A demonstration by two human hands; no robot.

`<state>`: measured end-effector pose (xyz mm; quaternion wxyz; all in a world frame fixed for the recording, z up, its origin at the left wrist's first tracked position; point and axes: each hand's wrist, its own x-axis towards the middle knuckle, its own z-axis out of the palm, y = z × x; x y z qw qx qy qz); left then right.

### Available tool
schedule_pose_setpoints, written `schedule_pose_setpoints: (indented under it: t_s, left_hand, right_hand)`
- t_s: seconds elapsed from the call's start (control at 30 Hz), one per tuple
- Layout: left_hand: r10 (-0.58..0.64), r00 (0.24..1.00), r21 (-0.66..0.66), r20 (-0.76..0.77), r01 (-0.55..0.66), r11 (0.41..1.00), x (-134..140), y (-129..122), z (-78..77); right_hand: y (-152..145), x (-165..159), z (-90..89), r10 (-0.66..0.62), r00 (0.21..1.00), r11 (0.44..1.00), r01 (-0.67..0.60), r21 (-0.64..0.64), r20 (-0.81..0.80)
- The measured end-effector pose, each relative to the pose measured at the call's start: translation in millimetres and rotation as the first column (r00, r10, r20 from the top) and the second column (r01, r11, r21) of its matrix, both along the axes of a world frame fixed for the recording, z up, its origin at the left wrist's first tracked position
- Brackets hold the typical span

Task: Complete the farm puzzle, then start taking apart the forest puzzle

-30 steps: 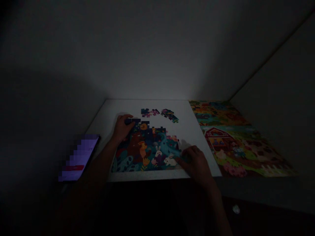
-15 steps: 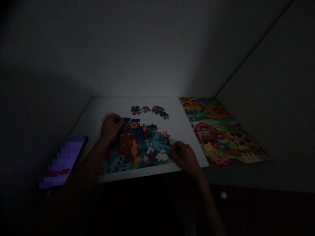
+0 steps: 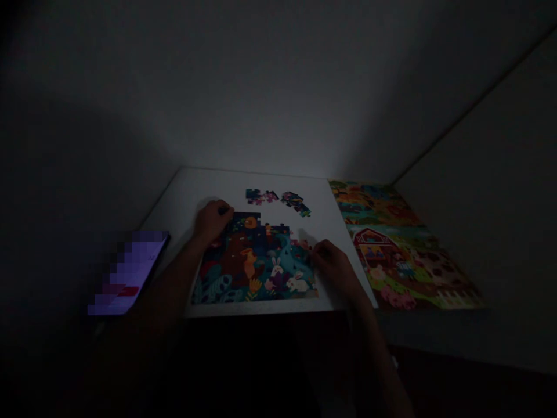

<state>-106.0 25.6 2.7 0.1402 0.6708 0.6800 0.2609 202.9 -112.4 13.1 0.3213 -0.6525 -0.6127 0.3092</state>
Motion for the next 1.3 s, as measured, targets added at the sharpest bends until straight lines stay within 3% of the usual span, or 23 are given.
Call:
schedule_pose_setpoints:
  t_s: [0.27, 0.43, 0.53, 0.67, 0.8, 1.07, 1.3]
  left_hand:
    - [-0.116, 0.952, 0.076, 0.282, 0.098, 0.992, -7.4, 8.1, -12.2]
    - [-0.224, 0.893, 0.101, 0.39, 0.2, 0.974, -15.4, 10.4, -14.4]
    - [-0.234, 0.873, 0.107, 0.427, 0.209, 0.972, -18.5, 9.2, -13.6]
    - [-0.203, 0.868, 0.12, 0.453, 0.166, 0.979, -17.6, 10.2, -13.9]
    - [-0.179, 0.864, 0.131, 0.471, 0.132, 0.982, -15.7, 14.7, -15.6]
    - [-0.135, 0.865, 0.091, 0.484, 0.103, 0.99, -20.7, 16.3, -12.8]
    - [-0.235, 0.892, -0.019, 0.386, 0.262, 0.965, -24.3, 24.7, -4.5]
  right_hand:
    - [89.2, 4.6, -0.9, 0.022, 1.0, 0.988, -0.023, 0.152, 0.009]
    - [156.2, -3.6, -12.7, -0.166, 0.986, 0.942, 0.158, 0.297, 0.0]
    - [179.1, -4.7, -27.1, -0.29, 0.956, 0.895, 0.286, 0.342, -0.038]
    - [188.3, 5.0, -47.2, -0.357, 0.928, 0.841, 0.371, 0.393, -0.112]
    - [190.2, 15.1, -56.7, -0.358, 0.916, 0.837, 0.402, 0.371, -0.184]
    - [187.3, 8.7, -51.4, -0.322, 0.945, 0.883, 0.323, 0.34, -0.063]
    - [181.9, -0.3, -47.2, -0.289, 0.957, 0.916, 0.268, 0.299, 0.03]
